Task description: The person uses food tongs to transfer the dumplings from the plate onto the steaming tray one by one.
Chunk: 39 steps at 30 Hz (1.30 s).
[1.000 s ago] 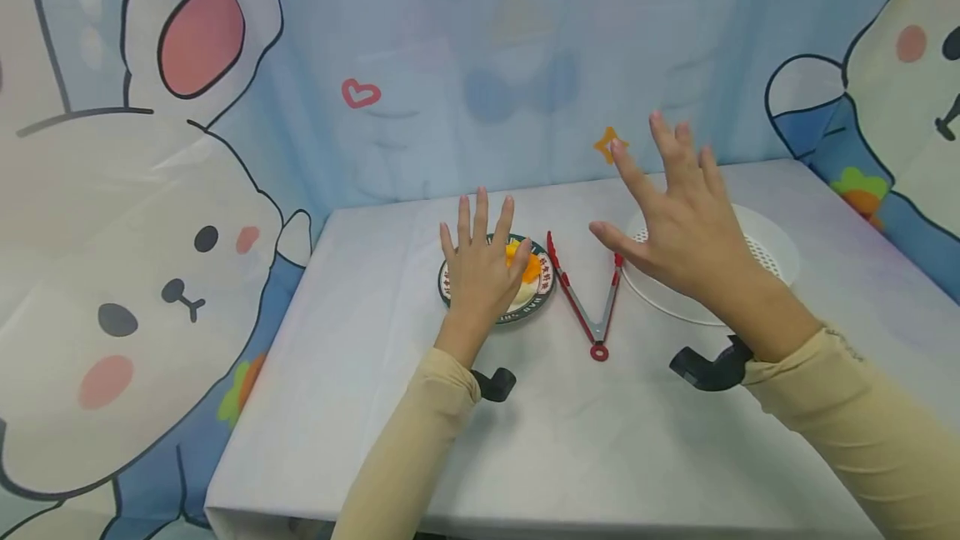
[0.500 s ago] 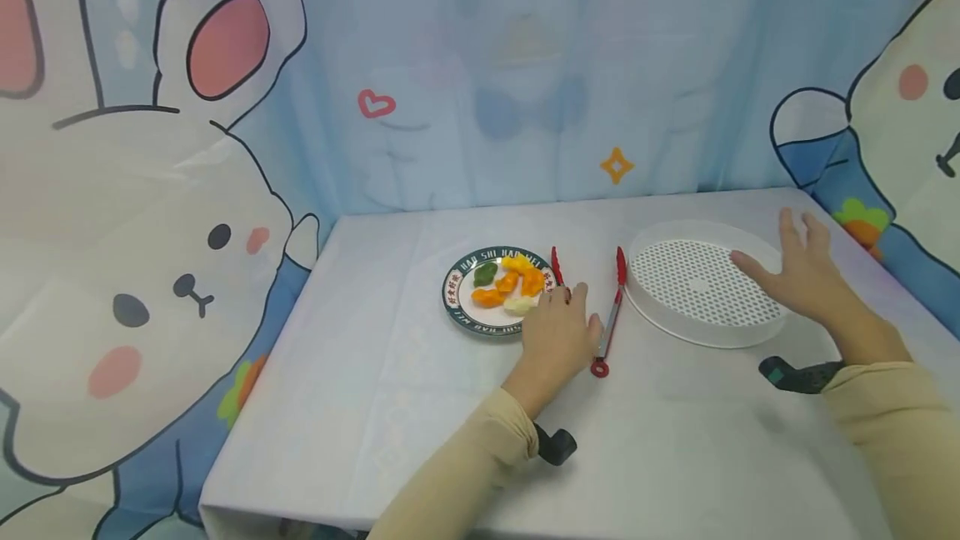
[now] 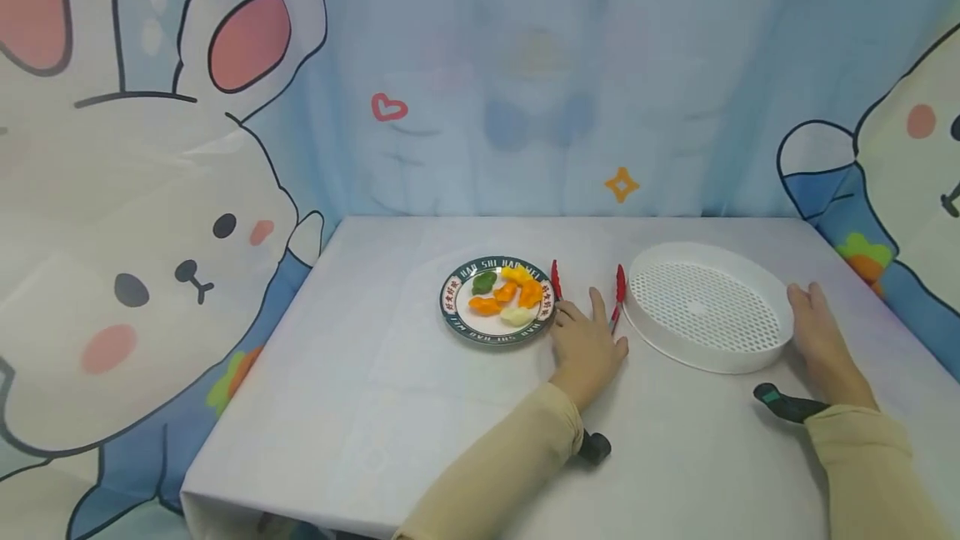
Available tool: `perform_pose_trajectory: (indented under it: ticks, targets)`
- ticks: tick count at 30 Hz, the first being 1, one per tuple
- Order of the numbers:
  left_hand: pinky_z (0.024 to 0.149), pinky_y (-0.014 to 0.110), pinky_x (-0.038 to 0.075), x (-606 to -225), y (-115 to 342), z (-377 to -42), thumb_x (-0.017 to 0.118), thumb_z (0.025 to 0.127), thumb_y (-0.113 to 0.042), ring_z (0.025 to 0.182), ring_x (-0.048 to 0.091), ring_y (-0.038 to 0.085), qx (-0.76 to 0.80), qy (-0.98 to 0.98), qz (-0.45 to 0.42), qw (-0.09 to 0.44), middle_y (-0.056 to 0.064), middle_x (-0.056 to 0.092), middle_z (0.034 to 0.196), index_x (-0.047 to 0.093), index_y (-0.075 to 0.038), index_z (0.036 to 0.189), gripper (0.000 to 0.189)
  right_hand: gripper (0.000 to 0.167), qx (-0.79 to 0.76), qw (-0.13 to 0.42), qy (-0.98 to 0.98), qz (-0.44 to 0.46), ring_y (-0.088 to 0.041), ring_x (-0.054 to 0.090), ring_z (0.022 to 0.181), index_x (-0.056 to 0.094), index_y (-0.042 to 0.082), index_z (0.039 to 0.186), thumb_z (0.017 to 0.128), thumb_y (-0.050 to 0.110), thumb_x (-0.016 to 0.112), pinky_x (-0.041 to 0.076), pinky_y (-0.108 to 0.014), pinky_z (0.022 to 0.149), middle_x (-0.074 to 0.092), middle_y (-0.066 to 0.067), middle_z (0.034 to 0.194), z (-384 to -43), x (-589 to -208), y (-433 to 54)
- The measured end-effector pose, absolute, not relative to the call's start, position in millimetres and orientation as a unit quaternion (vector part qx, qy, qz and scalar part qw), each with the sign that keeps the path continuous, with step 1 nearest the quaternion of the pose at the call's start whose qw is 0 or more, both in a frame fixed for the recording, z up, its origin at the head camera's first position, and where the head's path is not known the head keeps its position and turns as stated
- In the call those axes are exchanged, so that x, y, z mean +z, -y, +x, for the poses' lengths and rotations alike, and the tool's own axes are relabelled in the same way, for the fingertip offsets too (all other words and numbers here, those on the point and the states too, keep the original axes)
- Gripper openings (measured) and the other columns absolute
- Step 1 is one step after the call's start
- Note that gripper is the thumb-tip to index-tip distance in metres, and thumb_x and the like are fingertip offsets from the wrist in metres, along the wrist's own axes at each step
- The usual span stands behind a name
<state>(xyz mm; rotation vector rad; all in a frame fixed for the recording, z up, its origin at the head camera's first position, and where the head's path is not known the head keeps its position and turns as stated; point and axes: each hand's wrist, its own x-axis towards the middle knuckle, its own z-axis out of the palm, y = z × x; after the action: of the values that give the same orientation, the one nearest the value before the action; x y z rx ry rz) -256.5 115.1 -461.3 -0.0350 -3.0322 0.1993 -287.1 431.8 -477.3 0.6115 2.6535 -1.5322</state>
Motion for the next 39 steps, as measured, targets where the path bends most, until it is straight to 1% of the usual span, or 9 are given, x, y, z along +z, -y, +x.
perform_pose_trajectory:
  ticks: [4,7,13,15,20,26,33,36,39]
  targets:
    - [0.069,0.028,0.047,-462.7,-124.2,-260.2,0.045,0.083,-0.073,0.112,0.050,0.023,0.055,0.998,-0.001,0.038,0.014,0.039,0.139,0.014,-0.030,0.152,0.087,0.085,-0.497,-0.002,-0.844,0.201,-0.039,-0.024,0.139,-0.029,0.023,0.143,0.089,0.073,0.012,-0.008,-0.064,0.108,-0.027,-0.008,0.152,-282.5,-481.0,-434.5]
    - [0.069,0.026,0.048,-460.9,-127.5,-261.4,0.049,0.082,-0.072,0.113,0.049,0.022,0.042,0.999,-0.001,0.025,0.011,0.036,0.141,0.010,-0.031,0.152,0.091,0.082,-0.494,-0.019,-0.850,0.180,-0.038,-0.024,0.139,-0.027,0.021,0.144,0.092,0.068,0.014,-0.008,-0.062,0.109,-0.024,-0.010,0.153,-281.1,-481.8,-434.7]
    - [0.085,0.026,0.049,-453.2,-124.9,-262.8,0.057,0.080,-0.067,0.117,0.049,0.025,0.008,1.000,-0.009,0.027,0.013,0.034,0.144,0.011,-0.030,0.152,0.093,0.076,-0.486,-0.037,-0.863,0.134,-0.037,-0.023,0.140,-0.023,0.015,0.146,0.097,0.059,0.016,-0.010,-0.062,0.109,-0.021,-0.012,0.154,-283.6,-479.9,-431.5]
    - [0.092,0.027,0.047,-451.5,-121.7,-263.6,0.061,0.080,-0.062,0.118,0.048,0.027,-0.019,0.999,-0.010,0.034,0.015,0.032,0.145,0.014,-0.028,0.153,0.093,0.076,-0.472,-0.034,-0.870,0.134,-0.041,-0.022,0.140,-0.020,0.014,0.147,0.098,0.058,0.017,-0.008,-0.064,0.109,-0.022,-0.014,0.154,-284.4,-479.2,-429.6]
    - [0.100,0.029,0.044,-449.5,-113.1,-270.1,0.069,0.077,-0.054,0.123,0.047,0.030,-0.080,0.995,-0.010,0.058,0.020,0.030,0.148,0.014,-0.021,0.153,0.100,0.079,-0.460,-0.035,-0.876,0.140,-0.046,-0.014,0.141,-0.015,0.010,0.150,0.097,0.059,0.018,-0.002,-0.067,0.108,-0.017,-0.020,0.155,-286.4,-477.2,-428.2]
    - [0.101,0.030,0.044,-439.1,-104.9,-281.9,0.073,0.072,-0.057,0.123,0.049,0.029,-0.080,0.995,-0.016,0.060,0.015,0.046,0.139,0.010,-0.015,0.153,0.112,0.080,-0.470,-0.032,-0.873,0.124,-0.047,-0.014,0.140,-0.014,0.010,0.151,0.098,0.058,0.022,-0.003,-0.068,0.107,-0.017,-0.021,0.155,-290.8,-480.0,-431.7]
    - [0.101,0.025,0.042,-413.8,-74.7,-290.7,0.070,0.071,-0.062,0.116,0.049,0.021,-0.079,0.996,-0.021,0.037,0.009,0.052,0.133,0.020,-0.009,0.151,0.109,0.083,-0.469,-0.011,-0.878,0.096,-0.050,-0.016,0.138,-0.017,0.008,0.149,0.098,0.055,0.027,-0.004,-0.070,0.104,-0.020,-0.024,0.153,-296.5,-488.0,-425.6]
    - [0.102,0.027,0.041,-394.2,-54.1,-293.5,0.072,0.072,-0.058,0.117,0.049,0.019,-0.140,0.989,-0.039,0.036,0.007,0.051,0.135,0.017,-0.008,0.152,0.110,0.083,-0.458,-0.006,-0.883,0.099,-0.052,-0.016,0.137,-0.018,0.008,0.149,0.098,0.056,0.027,-0.003,-0.071,0.103,-0.020,-0.026,0.152,-292.9,-487.8,-423.3]
    - [0.104,0.031,0.042,-371.9,-26.5,-299.6,0.076,0.071,-0.048,0.122,0.048,0.019,-0.210,0.975,-0.068,0.036,0.007,0.047,0.140,0.013,-0.008,0.153,0.111,0.082,-0.441,-0.006,-0.892,0.098,-0.053,-0.015,0.137,-0.019,0.007,0.149,0.098,0.055,0.025,-0.003,-0.071,0.104,-0.019,-0.028,0.151,-291.7,-486.3,-423.9]
